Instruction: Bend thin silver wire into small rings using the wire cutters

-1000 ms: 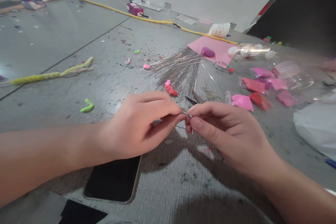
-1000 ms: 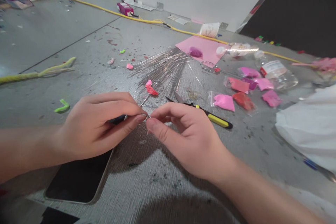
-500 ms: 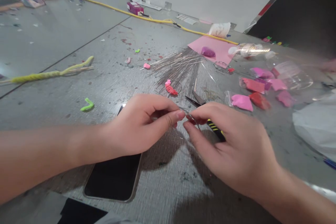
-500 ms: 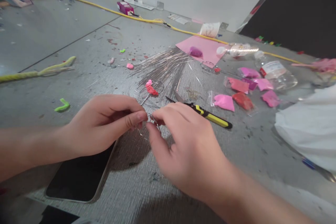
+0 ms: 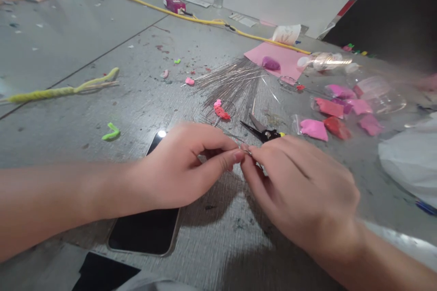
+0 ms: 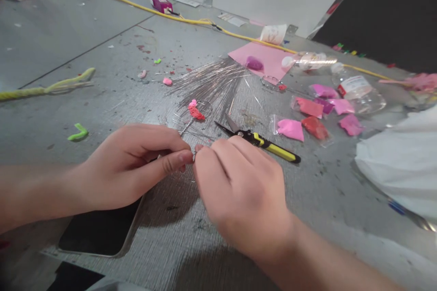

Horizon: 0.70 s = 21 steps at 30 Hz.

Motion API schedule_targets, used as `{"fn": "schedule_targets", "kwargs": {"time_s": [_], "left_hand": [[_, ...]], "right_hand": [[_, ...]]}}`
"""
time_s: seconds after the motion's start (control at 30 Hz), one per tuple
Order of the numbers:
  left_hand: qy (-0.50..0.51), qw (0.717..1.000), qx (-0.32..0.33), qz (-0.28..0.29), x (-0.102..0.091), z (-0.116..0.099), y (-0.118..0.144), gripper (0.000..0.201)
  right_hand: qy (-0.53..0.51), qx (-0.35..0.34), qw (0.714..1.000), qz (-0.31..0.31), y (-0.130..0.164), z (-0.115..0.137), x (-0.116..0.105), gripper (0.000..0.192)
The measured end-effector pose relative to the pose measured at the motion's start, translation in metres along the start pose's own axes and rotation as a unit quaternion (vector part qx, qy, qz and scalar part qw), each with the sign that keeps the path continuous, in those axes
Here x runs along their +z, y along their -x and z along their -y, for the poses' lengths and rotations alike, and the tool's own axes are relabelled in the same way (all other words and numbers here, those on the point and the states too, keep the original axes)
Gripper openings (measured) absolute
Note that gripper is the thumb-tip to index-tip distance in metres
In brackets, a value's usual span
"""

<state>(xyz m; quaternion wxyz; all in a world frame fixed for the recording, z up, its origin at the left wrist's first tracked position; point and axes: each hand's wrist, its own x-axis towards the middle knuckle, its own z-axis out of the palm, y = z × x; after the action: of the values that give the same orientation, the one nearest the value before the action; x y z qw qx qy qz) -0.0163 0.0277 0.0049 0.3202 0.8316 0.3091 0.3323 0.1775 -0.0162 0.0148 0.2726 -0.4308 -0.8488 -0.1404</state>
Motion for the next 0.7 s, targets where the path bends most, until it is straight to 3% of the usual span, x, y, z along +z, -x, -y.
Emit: {"fn": "schedule_targets", "kwargs": {"time_s": [0.1, 0.13, 0.2, 0.27, 0.3, 0.37, 0.47, 0.53, 0.7], "left_hand": [[-0.040, 0.998, 0.052, -0.014, -0.001, 0.003, 0.001, 0.021], [-0.057, 0.995, 0.074, -0.017, -0.001, 0.005, 0.001, 0.020], [-0.084, 0.990, 0.114, -0.024, -0.002, 0.009, 0.002, 0.016], [-0.101, 0.984, 0.140, -0.035, -0.002, 0.013, 0.003, 0.012], [-0.108, 0.982, 0.149, -0.043, -0.002, 0.014, 0.004, 0.012], [-0.122, 0.977, 0.163, -0.058, -0.002, 0.015, 0.005, 0.012], [-0.131, 0.975, 0.167, -0.065, -0.003, 0.011, 0.006, 0.011], [-0.128, 0.977, 0.157, -0.059, -0.005, 0.007, 0.006, 0.011], [-0.085, 0.992, 0.094, -0.016, -0.007, -0.003, 0.004, 0.020]], "right_hand": [[-0.141, 0.145, 0.977, 0.063, -0.004, -0.001, -0.002, 0.015], [-0.217, 0.208, 0.948, 0.107, -0.006, -0.003, -0.003, 0.012], [-0.367, 0.312, 0.856, 0.186, -0.009, -0.009, -0.005, 0.011], [-0.464, 0.374, 0.776, 0.209, -0.012, -0.014, -0.006, 0.015], [-0.490, 0.391, 0.752, 0.204, -0.012, -0.016, -0.007, 0.017], [-0.512, 0.406, 0.733, 0.189, -0.013, -0.018, -0.006, 0.019], [-0.520, 0.400, 0.732, 0.184, -0.012, -0.016, -0.006, 0.018], [-0.513, 0.382, 0.748, 0.177, -0.011, -0.013, -0.008, 0.016], [-0.395, 0.261, 0.876, 0.096, -0.012, -0.004, -0.012, 0.008]]}}
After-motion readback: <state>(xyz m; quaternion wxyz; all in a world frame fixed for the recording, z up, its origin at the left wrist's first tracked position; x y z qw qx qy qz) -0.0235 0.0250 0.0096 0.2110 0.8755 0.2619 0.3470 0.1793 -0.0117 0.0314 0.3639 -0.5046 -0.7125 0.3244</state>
